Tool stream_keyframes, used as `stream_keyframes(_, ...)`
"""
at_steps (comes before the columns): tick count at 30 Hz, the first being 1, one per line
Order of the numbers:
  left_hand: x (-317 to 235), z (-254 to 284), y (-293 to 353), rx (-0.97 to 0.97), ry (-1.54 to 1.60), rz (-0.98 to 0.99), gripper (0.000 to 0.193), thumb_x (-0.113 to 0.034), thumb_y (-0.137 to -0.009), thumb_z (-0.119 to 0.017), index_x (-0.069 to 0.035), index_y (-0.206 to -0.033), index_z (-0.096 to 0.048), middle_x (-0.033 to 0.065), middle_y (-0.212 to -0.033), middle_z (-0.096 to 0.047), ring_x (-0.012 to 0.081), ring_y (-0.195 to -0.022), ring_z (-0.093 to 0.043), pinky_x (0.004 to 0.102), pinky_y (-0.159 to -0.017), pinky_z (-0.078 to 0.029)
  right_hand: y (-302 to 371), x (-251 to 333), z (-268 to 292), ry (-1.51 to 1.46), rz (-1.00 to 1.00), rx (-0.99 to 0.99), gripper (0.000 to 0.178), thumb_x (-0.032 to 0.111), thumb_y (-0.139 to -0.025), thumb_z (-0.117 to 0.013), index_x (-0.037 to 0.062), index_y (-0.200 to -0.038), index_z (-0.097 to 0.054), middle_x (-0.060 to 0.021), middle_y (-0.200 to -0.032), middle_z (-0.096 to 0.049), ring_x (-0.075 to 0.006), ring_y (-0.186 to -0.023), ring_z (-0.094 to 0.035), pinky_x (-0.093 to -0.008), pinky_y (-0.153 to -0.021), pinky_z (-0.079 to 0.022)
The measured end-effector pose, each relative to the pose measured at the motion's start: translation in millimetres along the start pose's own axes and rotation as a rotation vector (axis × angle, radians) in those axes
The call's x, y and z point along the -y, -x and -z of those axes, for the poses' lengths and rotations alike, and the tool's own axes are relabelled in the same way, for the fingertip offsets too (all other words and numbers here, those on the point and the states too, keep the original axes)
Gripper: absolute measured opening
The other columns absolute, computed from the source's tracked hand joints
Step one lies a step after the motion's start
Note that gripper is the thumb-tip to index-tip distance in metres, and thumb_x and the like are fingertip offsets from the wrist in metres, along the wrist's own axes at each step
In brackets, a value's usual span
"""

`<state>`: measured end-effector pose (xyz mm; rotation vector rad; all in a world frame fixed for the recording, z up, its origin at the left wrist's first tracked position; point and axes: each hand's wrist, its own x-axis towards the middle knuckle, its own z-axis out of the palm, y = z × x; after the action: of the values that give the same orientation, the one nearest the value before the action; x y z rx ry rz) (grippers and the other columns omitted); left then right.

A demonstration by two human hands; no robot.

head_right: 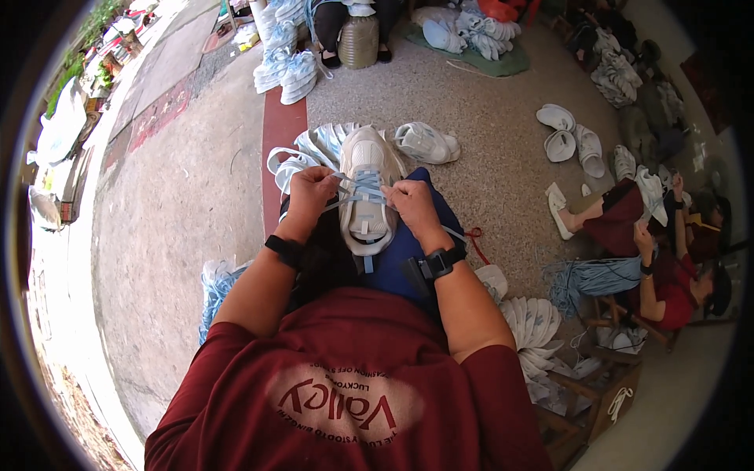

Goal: Insert laces into the eyelets of a shoe upper.

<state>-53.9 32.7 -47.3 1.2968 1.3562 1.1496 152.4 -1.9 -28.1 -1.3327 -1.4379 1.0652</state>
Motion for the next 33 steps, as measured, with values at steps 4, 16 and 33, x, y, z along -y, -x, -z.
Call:
stream_keyframes(4, -18.1, 0.8, 4.8, 0.325, 0.562, 0.294, 0.018, -0.015, -0.077, -0.062, -0.001, -0.066, -0.061, 0.0017, -0.063, -0.058, 0.0105, -0.058, -0.050, 0.0253, -0.056, -0.041, -0.7, 3.0, 5.5, 0.089, -0.120, 0.047, 0.026, 0.016, -0.083, -0.061, 0.0029, -0.061, -0.059, 0.0023, -0.058, -0.051, -0.0054, -0.053, -0.042, -0.0222, -0.050, -0.034)
stream_keyframes(16, 5.2, 6.9, 7.6, 0.112, -0.292, -0.151, 0.030, -0.026, -0.080, -0.063, 0.003, -0.076, -0.055, 0.0046, -0.062, -0.055, 0.0133, -0.056, -0.050, 0.0339, -0.054, -0.042, 11.6, 6.3, 12.1, -0.386, -0.347, -0.254, 0.005, 0.000, -0.074, -0.063, 0.0040, -0.075, -0.062, 0.0016, -0.061, -0.053, -0.0037, -0.050, -0.042, -0.0171, -0.043, -0.032)
stream_keyframes(33, -60.7, 82.4, 56.2, 0.084, -0.589, -0.787, 0.011, -0.008, -0.075, -0.069, -0.003, -0.073, -0.059, 0.0097, -0.067, -0.061, 0.0183, -0.058, -0.059, 0.0296, -0.054, -0.045, 66.5, 44.9, 110.4, 0.399, 0.112, -0.078, 0.021, 0.010, -0.080, -0.062, 0.0003, -0.063, -0.055, -0.0047, -0.058, -0.054, -0.0115, -0.050, -0.047, -0.0269, -0.048, -0.038)
